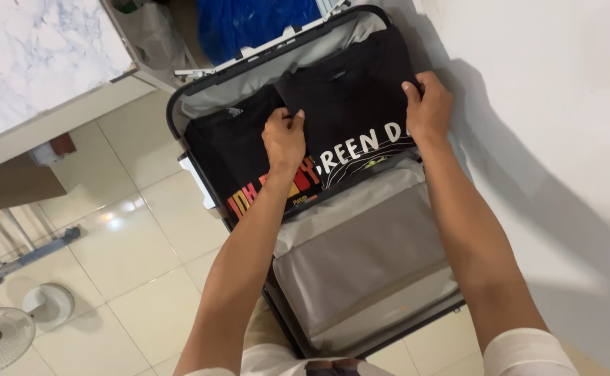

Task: The person folds a black t-shirt on a marble-patterned table, smoothing the fabric and aligning the edges. They then place the folded shirt into an open suitcase. The person repeats the process with a second black t-shirt featuring a graphic print.

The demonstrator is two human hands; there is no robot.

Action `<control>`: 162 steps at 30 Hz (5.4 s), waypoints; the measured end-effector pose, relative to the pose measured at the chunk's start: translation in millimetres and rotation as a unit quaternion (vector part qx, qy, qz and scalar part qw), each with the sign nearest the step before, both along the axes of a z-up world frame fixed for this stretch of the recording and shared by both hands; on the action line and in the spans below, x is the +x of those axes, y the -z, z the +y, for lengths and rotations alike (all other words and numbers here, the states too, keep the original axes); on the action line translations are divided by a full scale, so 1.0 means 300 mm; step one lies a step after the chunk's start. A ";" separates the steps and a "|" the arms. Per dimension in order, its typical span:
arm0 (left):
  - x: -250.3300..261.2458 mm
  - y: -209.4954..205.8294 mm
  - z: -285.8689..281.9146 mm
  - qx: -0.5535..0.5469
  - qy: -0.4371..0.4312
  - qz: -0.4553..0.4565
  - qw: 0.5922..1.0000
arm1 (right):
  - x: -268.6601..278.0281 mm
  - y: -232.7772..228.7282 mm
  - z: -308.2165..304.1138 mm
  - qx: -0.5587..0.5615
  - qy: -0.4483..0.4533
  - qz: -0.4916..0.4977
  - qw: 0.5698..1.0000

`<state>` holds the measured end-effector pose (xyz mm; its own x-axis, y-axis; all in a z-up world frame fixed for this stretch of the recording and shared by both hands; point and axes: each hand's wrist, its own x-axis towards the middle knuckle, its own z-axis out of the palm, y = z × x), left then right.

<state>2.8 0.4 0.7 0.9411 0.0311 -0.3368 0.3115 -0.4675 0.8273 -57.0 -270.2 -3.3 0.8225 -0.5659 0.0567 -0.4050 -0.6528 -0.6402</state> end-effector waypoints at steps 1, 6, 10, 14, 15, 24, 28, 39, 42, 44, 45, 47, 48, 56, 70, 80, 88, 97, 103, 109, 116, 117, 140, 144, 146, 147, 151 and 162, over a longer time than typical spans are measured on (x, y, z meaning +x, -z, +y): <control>0.004 -0.001 0.005 0.003 0.000 -0.001 1.000 | 0.013 -0.007 0.008 -0.006 -0.002 -0.010 1.000; 0.029 -0.005 0.011 -0.005 -0.008 -0.021 1.000 | 0.039 -0.024 0.036 -0.036 -0.036 -0.027 0.998; 0.034 -0.030 -0.002 0.030 -0.003 0.036 0.999 | 0.042 0.004 0.031 -0.090 -0.053 -0.032 0.994; 0.025 -0.052 -0.001 0.050 0.008 -0.021 0.998 | 0.033 0.044 0.012 -0.109 -0.067 -0.038 0.991; 0.026 -0.062 -0.007 0.030 0.002 0.018 0.999 | 0.034 0.049 0.005 -0.111 -0.070 -0.035 0.991; 0.012 -0.121 -0.024 0.140 0.060 -0.088 0.984 | 0.014 0.007 0.016 -0.134 -0.080 0.003 0.988; -0.058 -0.096 -0.094 0.132 0.091 -0.208 0.965 | -0.009 0.012 0.072 -0.155 -0.154 -0.061 0.974; -0.081 0.225 -0.283 0.175 0.138 -0.145 0.964 | 0.153 0.258 0.079 0.017 -0.255 0.061 0.965; -0.079 0.258 -0.281 0.138 0.137 -0.143 0.970 | 0.141 0.305 0.066 -0.007 -0.253 0.046 0.966; -0.089 0.271 -0.281 0.129 0.123 -0.170 0.969 | 0.162 0.339 0.055 -0.020 -0.249 0.040 0.968; -0.092 0.277 -0.276 0.136 0.124 -0.171 0.968 | 0.155 0.353 0.057 -0.025 -0.246 0.039 0.968; -0.103 0.279 -0.284 0.144 0.127 -0.172 0.966 | 0.103 0.356 0.058 -0.009 -0.249 0.004 0.968; -0.091 0.270 -0.287 0.155 0.130 -0.188 0.961 | 0.124 0.350 0.047 -0.008 -0.253 -0.025 0.967; -0.061 0.248 -0.273 0.035 0.065 -0.214 0.974 | 0.127 0.350 0.047 -0.045 -0.248 -0.051 0.966; -0.042 0.224 -0.276 0.051 0.023 -0.179 0.982 | 0.145 0.336 0.061 -0.017 -0.235 0.044 0.971; -0.044 0.238 -0.282 0.088 0.022 -0.130 0.987 | 0.123 0.309 0.058 -0.076 -0.247 -0.066 0.964; -0.043 0.262 -0.292 0.125 0.049 -0.115 0.984 | 0.234 0.326 0.063 0.030 -0.226 0.005 0.974; -0.035 0.278 -0.285 0.125 0.046 -0.154 0.979 | 0.137 0.218 0.080 0.069 -0.233 0.038 0.969; -0.137 0.197 -0.318 0.153 0.089 -0.140 0.974 | -0.108 0.171 0.123 0.011 -0.164 0.067 0.984; -0.238 0.182 -0.308 0.191 0.156 -0.083 0.966 | -0.169 0.198 0.115 0.037 -0.147 0.110 0.982; -0.252 0.249 -0.312 0.223 0.180 -0.070 0.956 | -0.131 0.231 0.103 0.079 -0.152 0.100 0.980; -0.246 0.248 -0.317 0.219 0.182 -0.074 0.956 | -0.135 0.213 0.103 0.069 -0.143 0.083 0.984; -0.204 0.126 -0.309 0.108 0.113 -0.127 0.980 | -0.117 0.043 0.186 -0.118 -0.102 0.119 0.981; -0.088 0.184 -0.298 0.089 0.062 -0.148 0.983 | 0.069 0.038 0.234 -0.058 -0.232 -0.037 0.970; -0.044 0.216 -0.281 0.108 0.074 -0.141 0.981 | 0.162 0.021 0.244 0.007 -0.273 -0.017 0.962; -0.036 0.228 -0.283 0.118 0.075 -0.144 0.980 | 0.201 0.018 0.237 0.016 -0.286 -0.018 0.958; -0.066 0.254 -0.272 0.141 0.080 -0.134 0.978 | 0.208 0.065 0.230 -0.009 -0.323 -0.022 0.946; -0.048 0.255 -0.285 0.148 0.097 -0.103 0.979 | 0.113 0.161 0.186 -0.144 -0.338 -0.089 0.926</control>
